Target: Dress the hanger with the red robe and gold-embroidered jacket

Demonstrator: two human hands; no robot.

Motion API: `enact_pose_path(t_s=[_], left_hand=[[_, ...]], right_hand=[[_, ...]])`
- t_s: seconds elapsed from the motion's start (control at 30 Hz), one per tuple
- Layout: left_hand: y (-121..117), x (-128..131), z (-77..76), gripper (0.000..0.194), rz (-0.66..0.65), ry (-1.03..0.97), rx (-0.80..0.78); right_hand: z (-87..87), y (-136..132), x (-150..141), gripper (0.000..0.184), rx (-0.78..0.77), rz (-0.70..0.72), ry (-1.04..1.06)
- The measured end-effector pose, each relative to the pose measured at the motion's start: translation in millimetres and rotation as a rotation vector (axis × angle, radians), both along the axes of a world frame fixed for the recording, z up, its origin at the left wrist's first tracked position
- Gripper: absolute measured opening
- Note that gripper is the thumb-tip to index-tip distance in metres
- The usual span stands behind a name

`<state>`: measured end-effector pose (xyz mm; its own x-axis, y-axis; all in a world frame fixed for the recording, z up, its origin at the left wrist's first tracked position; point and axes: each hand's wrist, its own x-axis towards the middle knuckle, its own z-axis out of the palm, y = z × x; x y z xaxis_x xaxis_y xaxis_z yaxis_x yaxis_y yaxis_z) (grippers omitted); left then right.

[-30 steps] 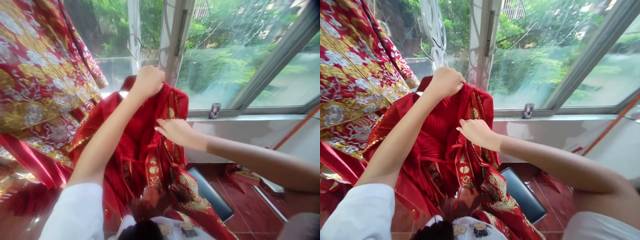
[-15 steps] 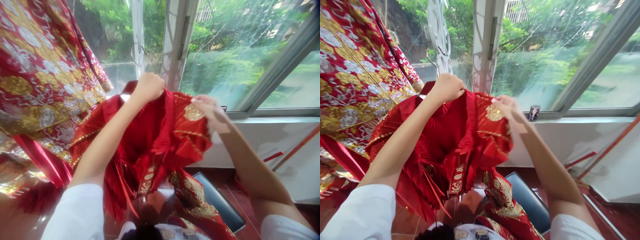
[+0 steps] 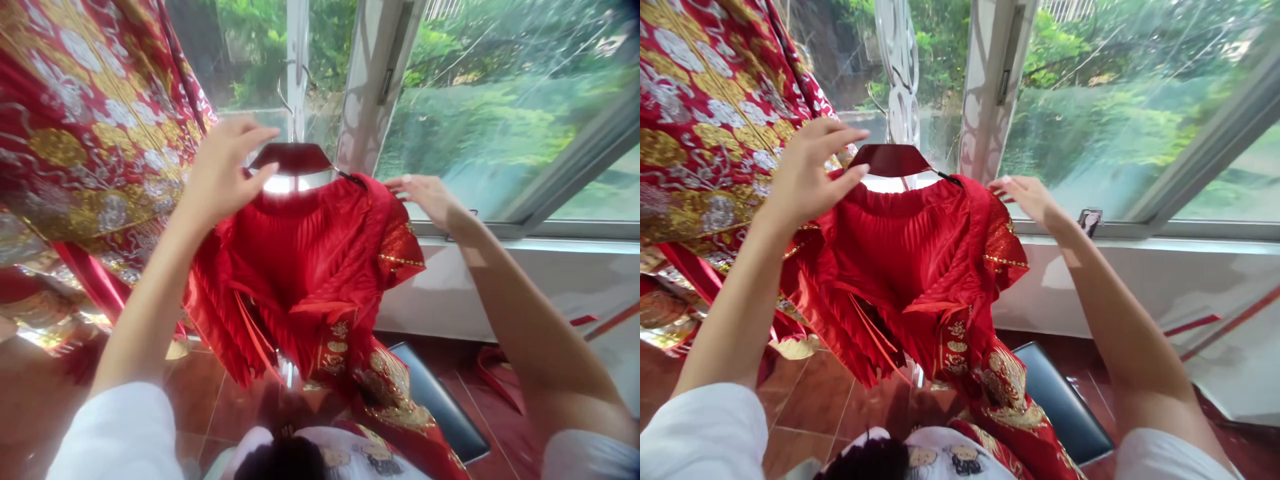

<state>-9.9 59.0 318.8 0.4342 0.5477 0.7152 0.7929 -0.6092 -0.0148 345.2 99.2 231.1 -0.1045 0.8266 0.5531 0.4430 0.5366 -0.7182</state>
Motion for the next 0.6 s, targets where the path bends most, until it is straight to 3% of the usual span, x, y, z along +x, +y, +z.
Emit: enact_pose_path(t_s=[0.07,0.13,0.27,0.33,0.4,0.5,0.57,0.6], left_hand=[[-7,-41,-14.3,0.055,0.06,-0.013,-0.113],[-7,-69,-29.6,0.058,0.105,-0.032,-0.246],[4,-81,-43.4,0.06,0.19,-0.139,-0.31],[17,-81,-37.1,0.061,0.15,-0.191,-0.392],[36,-84,-25.8,0.066,0.072,-0.221,-0.533],[63,-90,-13.9,0.076,-0.059,-0.119,-0.631],[71,-92,-16.4,0.091,-0.115,-0.095,-0.607],[71,-92,-20.8,0.094,-0.128,-0.127,-0.606]], right_hand=[[15.2,-13,-8,0.035,0.035,0.102,-0.062],[22.9,-22,-21,0.046,0.099,0.112,-0.183],[26.8,-25,-43,0.021,0.239,-0.059,-0.252],[35.1,-19,-48,0.037,0.238,-0.102,-0.237],[49.8,-9,-53,0.049,0.124,-0.084,-0.238],[72.4,4,-62,0.05,-0.21,-0.032,-0.348],[78.2,10,-67,0.05,-0.348,-0.073,-0.421],[77.0,11,-68,0.051,-0.345,-0.105,-0.425]])
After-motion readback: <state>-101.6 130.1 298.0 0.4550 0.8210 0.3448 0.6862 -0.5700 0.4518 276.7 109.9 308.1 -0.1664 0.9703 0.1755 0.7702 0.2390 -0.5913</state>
